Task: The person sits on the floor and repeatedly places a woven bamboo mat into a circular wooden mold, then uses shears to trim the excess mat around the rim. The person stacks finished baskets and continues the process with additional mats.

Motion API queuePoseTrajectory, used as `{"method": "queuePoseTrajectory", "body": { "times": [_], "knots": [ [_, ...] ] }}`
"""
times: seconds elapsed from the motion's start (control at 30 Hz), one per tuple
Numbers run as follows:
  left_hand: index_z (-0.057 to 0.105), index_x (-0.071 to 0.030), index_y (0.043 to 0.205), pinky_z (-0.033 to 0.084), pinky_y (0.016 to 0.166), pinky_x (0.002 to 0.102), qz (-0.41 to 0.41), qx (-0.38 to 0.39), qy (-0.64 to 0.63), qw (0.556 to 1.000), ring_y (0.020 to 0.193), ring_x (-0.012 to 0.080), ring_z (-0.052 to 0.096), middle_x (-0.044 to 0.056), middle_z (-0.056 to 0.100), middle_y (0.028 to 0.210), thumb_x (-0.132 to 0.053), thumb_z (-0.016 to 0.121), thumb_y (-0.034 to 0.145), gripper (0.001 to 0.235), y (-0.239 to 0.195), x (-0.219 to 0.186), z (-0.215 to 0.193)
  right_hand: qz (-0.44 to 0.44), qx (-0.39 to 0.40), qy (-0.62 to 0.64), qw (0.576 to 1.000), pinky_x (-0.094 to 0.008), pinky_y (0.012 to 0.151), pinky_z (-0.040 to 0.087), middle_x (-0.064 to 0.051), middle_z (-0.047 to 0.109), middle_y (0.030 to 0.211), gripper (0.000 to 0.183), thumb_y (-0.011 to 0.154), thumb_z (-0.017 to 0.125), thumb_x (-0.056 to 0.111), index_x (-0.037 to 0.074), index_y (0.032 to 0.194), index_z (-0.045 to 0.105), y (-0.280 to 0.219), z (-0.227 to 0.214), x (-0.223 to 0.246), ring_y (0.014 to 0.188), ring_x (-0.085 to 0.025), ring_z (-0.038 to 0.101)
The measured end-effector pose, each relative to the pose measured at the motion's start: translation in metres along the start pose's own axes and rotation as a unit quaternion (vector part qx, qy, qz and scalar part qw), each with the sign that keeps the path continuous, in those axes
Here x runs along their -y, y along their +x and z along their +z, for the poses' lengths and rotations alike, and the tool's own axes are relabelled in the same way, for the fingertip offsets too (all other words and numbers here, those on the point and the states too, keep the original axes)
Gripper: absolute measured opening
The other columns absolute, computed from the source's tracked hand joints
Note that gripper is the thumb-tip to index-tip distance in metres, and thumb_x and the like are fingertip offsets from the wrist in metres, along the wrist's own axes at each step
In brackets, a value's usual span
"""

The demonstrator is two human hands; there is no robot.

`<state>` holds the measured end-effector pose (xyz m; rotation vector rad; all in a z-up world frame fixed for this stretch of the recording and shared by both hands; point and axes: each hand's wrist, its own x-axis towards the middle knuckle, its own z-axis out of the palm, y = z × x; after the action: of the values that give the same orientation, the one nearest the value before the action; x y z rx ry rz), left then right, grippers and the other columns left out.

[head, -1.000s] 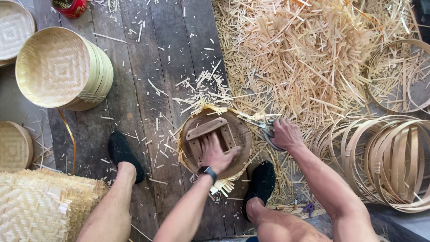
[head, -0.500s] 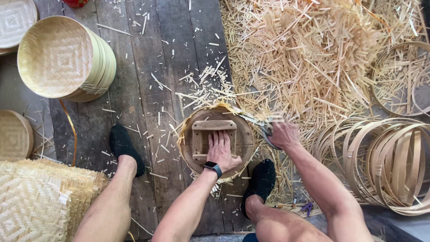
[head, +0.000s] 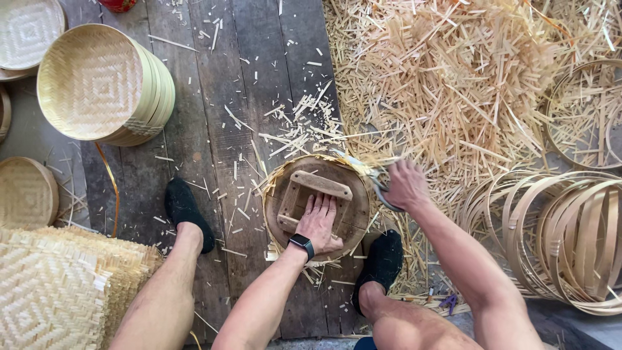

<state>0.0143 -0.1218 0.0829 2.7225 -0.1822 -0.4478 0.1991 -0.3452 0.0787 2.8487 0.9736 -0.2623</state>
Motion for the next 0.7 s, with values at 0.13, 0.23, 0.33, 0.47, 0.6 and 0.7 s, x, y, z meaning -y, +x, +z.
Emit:
{"method": "queuePoseTrajectory", "body": {
  "times": [0.13, 0.23, 0.33, 0.47, 0.6, 0.7],
  "knots": [
    [0.023, 0.013, 0.150, 0.013, 0.125, 0.053, 0.029, 0.008, 0.005, 1.000, 0.149, 0.0464, 0.025, 0.036, 0.029, 0.156, -0.046, 0.079, 0.064, 0.119, 0.000, 0.000, -0.015, 0.021, 0.063, 0.045, 0.997, -0.045, 0.090, 0.057, -0.023, 0.067, 0.115, 0.056, 0.077, 0.058, 0.019, -0.003, 0.128, 0.058, 0.018, -0.005, 0.012, 0.103, -0.032, 0.068],
    [0.028, 0.011, 0.149, 0.015, 0.125, 0.051, 0.067, 0.046, 0.040, 0.996, 0.148, 0.0439, 0.029, 0.032, 0.033, 0.156, -0.042, 0.081, 0.062, 0.115, -0.011, 0.010, -0.013, 0.024, 0.111, 0.083, 0.990, -0.042, 0.090, 0.060, -0.024, 0.066, 0.120, 0.048, 0.086, 0.052, 0.013, -0.003, 0.130, 0.059, -0.009, -0.009, -0.013, 0.103, -0.031, 0.070],
    [0.036, 0.009, 0.147, 0.019, 0.125, 0.052, 0.118, 0.007, 0.065, 0.991, 0.146, 0.0429, 0.034, 0.029, 0.040, 0.153, -0.037, 0.080, 0.066, 0.103, -0.019, 0.028, 0.014, 0.037, 0.121, 0.071, 0.989, -0.056, 0.095, 0.049, -0.021, 0.063, 0.121, 0.049, 0.087, 0.059, 0.034, 0.003, 0.125, 0.062, -0.030, -0.004, -0.008, 0.108, -0.034, 0.064],
    [0.044, 0.004, 0.144, 0.023, 0.124, 0.054, 0.180, -0.125, 0.132, 0.967, 0.145, 0.0438, 0.038, 0.025, 0.048, 0.151, -0.025, 0.072, 0.078, 0.077, -0.008, 0.039, 0.033, 0.080, 0.028, 0.151, 0.985, -0.048, 0.097, 0.052, -0.017, 0.066, 0.112, 0.042, 0.070, 0.069, 0.026, 0.010, 0.108, 0.068, -0.009, -0.024, 0.019, 0.110, -0.036, 0.064],
    [0.032, 0.008, 0.150, 0.015, 0.125, 0.053, 0.161, 0.047, 0.090, 0.982, 0.150, 0.0420, 0.024, 0.027, 0.034, 0.157, -0.030, 0.075, 0.074, 0.096, -0.014, 0.041, 0.019, 0.016, -0.066, 0.131, 0.989, -0.050, 0.084, 0.053, -0.023, 0.064, 0.104, 0.043, 0.072, 0.067, 0.021, -0.003, 0.107, 0.063, -0.015, -0.014, 0.032, 0.096, -0.040, 0.064],
    [0.025, 0.003, 0.152, 0.009, 0.126, 0.051, 0.078, 0.087, 0.022, 0.993, 0.156, 0.0416, 0.007, 0.028, 0.015, 0.164, -0.038, 0.074, 0.077, 0.099, -0.006, 0.046, 0.011, 0.052, 0.080, 0.131, 0.987, -0.044, 0.090, 0.054, -0.019, 0.065, 0.106, 0.033, 0.089, 0.057, 0.023, 0.002, 0.114, 0.061, -0.026, -0.001, -0.006, 0.099, -0.032, 0.066]
  ]
}}
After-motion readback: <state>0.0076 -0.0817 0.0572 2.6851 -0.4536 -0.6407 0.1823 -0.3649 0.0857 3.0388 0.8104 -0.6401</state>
